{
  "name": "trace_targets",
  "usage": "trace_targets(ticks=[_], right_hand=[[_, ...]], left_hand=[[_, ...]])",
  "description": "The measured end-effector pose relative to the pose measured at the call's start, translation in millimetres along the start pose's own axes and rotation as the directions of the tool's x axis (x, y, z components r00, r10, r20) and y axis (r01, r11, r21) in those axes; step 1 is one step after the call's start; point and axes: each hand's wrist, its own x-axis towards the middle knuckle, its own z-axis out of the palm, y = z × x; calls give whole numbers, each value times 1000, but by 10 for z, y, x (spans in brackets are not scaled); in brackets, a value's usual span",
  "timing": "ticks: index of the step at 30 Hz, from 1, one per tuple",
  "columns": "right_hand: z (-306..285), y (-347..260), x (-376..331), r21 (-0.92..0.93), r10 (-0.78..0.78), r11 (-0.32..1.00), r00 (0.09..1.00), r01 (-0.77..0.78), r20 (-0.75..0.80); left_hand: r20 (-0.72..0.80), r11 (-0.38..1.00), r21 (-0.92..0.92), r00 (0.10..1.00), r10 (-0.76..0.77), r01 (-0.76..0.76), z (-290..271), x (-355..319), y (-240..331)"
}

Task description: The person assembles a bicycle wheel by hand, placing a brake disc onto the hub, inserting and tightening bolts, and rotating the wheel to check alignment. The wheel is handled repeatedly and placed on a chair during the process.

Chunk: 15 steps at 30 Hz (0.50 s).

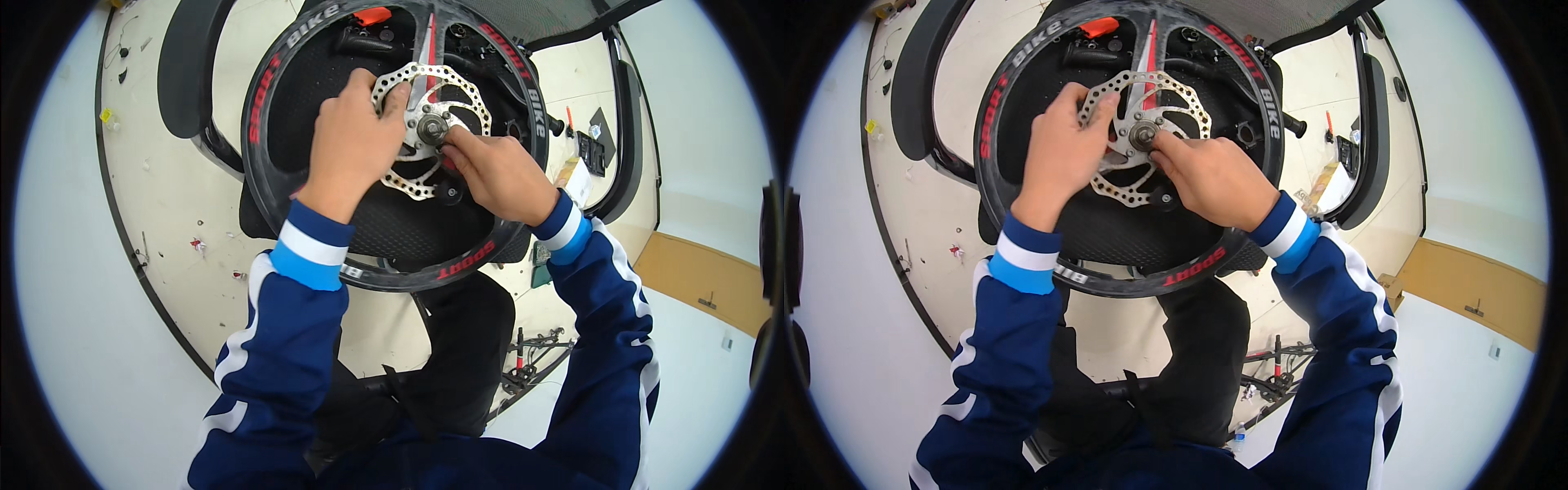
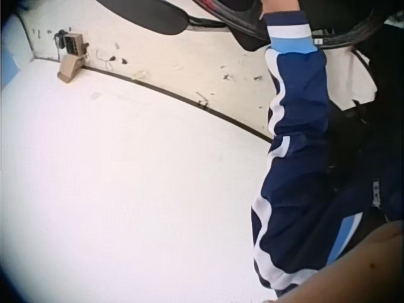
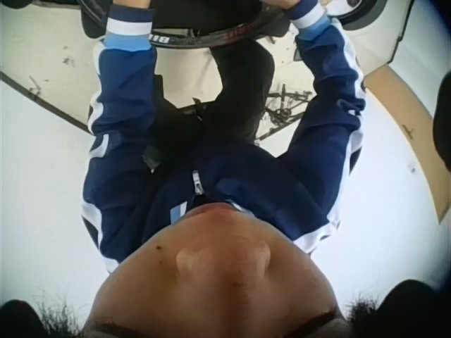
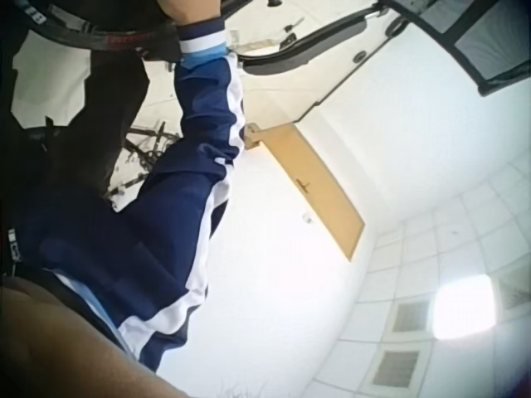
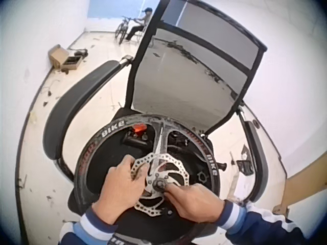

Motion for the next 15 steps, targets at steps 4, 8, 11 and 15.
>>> trace_targets(ticks=[4, 8, 11, 15], right_hand=[[44, 93, -14, -94, -31, 995, 999, 30, -8], [25, 158, 1, -93, -98, 991, 995, 97, -5], [32, 214, -14, -99, -105, 989, 994, 107, 22], [-18, 189, 63, -149, -166, 973, 984, 174, 68]], left_hand=[[55, 999, -52, 998, 13, -10, 48, -43, -79], [72, 989, -147, 997, 10, 0, -7, -45, -122], [82, 994, -109, 996, 29, -20, 46, 2, -168], [47, 995, -25, 994, 99, -98, 39, 28, -206]])
